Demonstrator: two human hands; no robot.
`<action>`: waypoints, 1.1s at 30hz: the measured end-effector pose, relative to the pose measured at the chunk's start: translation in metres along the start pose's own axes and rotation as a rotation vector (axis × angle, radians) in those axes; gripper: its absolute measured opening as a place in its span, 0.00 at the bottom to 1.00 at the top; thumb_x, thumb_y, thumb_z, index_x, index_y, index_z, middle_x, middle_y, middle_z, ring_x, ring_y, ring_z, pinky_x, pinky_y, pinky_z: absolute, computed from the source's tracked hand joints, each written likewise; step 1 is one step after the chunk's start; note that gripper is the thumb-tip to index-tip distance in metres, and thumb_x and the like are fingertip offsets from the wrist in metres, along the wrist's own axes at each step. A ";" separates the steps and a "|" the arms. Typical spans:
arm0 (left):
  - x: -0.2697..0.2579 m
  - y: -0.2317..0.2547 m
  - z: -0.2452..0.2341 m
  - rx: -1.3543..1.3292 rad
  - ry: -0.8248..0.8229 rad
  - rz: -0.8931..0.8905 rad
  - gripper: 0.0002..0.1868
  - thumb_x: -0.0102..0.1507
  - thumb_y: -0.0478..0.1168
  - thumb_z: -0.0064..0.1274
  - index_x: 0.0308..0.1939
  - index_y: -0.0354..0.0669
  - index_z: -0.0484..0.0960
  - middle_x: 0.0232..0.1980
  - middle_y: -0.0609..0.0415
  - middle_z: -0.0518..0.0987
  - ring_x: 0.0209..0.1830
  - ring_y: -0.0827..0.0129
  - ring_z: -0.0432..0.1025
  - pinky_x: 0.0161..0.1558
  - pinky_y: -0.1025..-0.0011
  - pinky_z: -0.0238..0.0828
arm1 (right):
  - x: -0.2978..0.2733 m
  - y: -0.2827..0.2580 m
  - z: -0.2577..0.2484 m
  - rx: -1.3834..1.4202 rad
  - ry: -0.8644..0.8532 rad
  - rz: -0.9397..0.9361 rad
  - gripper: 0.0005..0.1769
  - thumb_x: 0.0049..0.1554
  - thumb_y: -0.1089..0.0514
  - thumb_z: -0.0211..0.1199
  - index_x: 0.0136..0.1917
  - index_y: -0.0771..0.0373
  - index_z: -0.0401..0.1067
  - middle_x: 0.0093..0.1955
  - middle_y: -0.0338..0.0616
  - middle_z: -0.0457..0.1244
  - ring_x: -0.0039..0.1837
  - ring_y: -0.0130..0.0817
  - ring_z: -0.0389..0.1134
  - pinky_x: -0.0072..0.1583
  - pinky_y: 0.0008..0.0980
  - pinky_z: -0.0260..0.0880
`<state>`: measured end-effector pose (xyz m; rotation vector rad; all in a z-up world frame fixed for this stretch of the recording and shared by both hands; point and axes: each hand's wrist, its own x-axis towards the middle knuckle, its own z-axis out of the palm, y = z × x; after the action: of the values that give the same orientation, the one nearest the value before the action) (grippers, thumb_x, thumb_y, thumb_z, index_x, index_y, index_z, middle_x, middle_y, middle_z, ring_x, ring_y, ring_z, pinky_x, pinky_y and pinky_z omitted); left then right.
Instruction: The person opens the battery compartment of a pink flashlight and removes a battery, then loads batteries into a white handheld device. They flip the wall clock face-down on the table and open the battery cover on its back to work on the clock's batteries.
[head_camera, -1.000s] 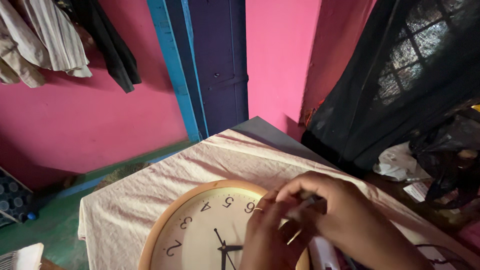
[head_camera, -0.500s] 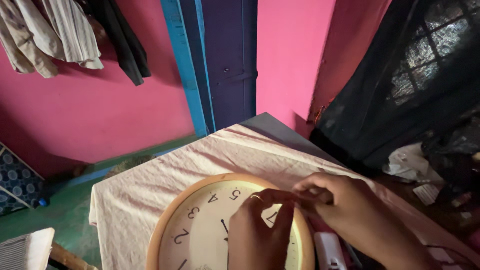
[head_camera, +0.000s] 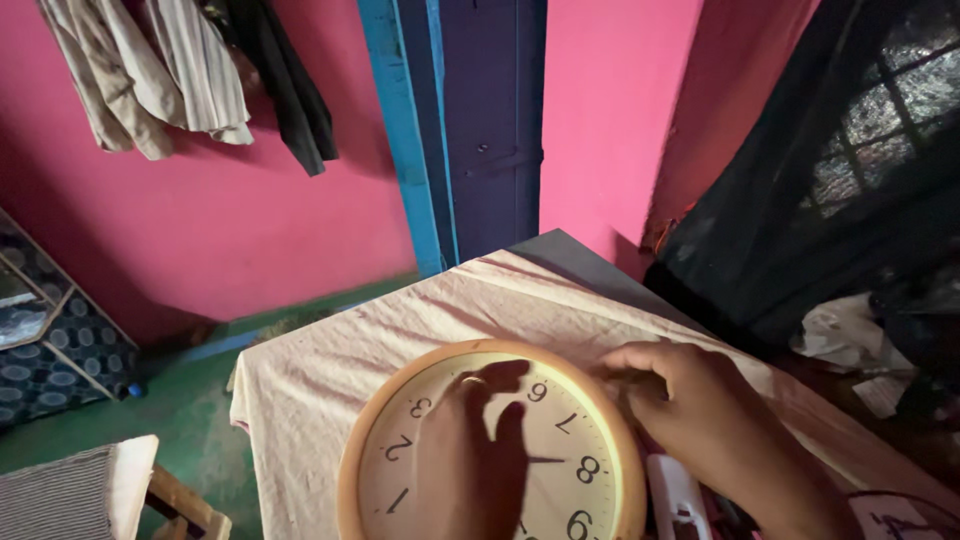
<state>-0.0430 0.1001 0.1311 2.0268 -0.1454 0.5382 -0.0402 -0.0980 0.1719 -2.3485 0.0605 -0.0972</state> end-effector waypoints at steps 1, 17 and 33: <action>0.000 -0.007 -0.003 0.046 0.025 0.029 0.15 0.53 0.36 0.59 0.44 0.47 0.87 0.46 0.54 0.86 0.49 0.59 0.79 0.51 0.64 0.73 | 0.001 0.003 0.001 0.007 -0.056 0.030 0.19 0.55 0.50 0.66 0.58 0.58 0.80 0.47 0.42 0.76 0.48 0.28 0.75 0.52 0.28 0.74; -0.004 -0.084 -0.040 0.547 0.089 -0.488 0.33 0.54 0.52 0.63 0.64 0.62 0.76 0.64 0.52 0.71 0.59 0.45 0.68 0.59 0.52 0.68 | 0.031 0.056 0.038 0.022 -0.156 0.094 0.23 0.52 0.46 0.71 0.58 0.58 0.80 0.48 0.41 0.76 0.52 0.28 0.77 0.56 0.29 0.74; -0.004 -0.114 -0.052 0.374 0.186 -0.527 0.28 0.55 0.49 0.63 0.57 0.46 0.81 0.47 0.39 0.84 0.51 0.46 0.77 0.55 0.55 0.72 | 0.041 0.066 0.060 -0.091 -0.091 0.078 0.27 0.53 0.53 0.69 0.65 0.59 0.72 0.56 0.45 0.71 0.56 0.31 0.71 0.57 0.32 0.68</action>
<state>-0.0265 0.2008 0.0590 2.2402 0.6276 0.4313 0.0050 -0.1050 0.0851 -2.4351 0.1137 0.0512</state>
